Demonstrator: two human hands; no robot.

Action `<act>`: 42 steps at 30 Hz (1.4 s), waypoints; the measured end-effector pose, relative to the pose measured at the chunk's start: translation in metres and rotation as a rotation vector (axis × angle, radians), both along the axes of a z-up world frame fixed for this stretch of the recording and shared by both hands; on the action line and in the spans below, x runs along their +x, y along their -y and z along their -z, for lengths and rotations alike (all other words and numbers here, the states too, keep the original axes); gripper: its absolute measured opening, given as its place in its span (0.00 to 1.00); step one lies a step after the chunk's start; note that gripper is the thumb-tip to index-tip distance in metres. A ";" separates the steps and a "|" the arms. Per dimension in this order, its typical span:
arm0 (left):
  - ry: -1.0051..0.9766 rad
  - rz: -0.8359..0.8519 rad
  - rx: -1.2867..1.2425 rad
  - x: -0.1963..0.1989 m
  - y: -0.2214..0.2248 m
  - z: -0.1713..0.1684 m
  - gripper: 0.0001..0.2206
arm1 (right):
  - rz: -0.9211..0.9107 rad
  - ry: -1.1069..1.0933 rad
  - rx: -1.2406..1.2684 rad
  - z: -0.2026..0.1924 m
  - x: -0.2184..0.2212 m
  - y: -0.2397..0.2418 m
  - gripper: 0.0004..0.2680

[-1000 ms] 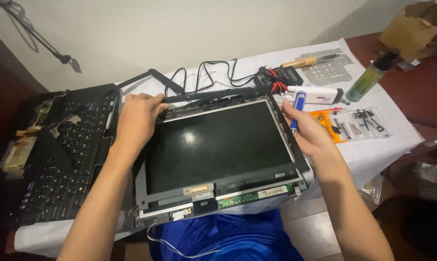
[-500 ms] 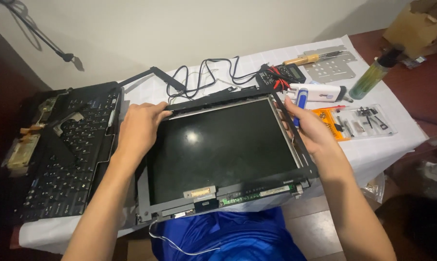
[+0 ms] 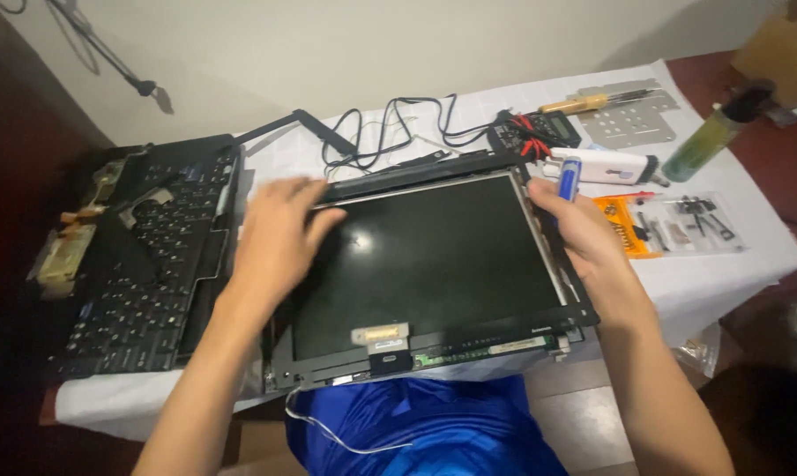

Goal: Connecting a laptop display panel to the base unit, including cable management and bezel installation.

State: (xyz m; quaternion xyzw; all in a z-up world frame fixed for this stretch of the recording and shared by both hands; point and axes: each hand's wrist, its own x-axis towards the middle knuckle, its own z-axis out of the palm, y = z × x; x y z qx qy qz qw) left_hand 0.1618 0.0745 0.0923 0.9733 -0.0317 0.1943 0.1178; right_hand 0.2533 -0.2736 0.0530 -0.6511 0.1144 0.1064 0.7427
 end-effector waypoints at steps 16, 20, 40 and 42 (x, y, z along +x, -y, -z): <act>-0.668 0.105 -0.599 -0.096 0.057 -0.037 0.11 | 0.096 -0.272 -0.024 -0.011 0.014 -0.007 0.07; -0.545 0.126 -0.593 -0.101 0.060 -0.026 0.07 | 0.055 -0.366 0.013 0.014 0.038 0.010 0.05; 0.554 0.206 -0.039 -0.168 0.107 0.047 0.11 | 0.052 -0.390 -0.033 0.007 0.031 0.006 0.07; 0.572 0.165 -0.056 -0.168 0.108 0.046 0.09 | 0.055 -0.401 -0.057 0.003 0.028 0.004 0.07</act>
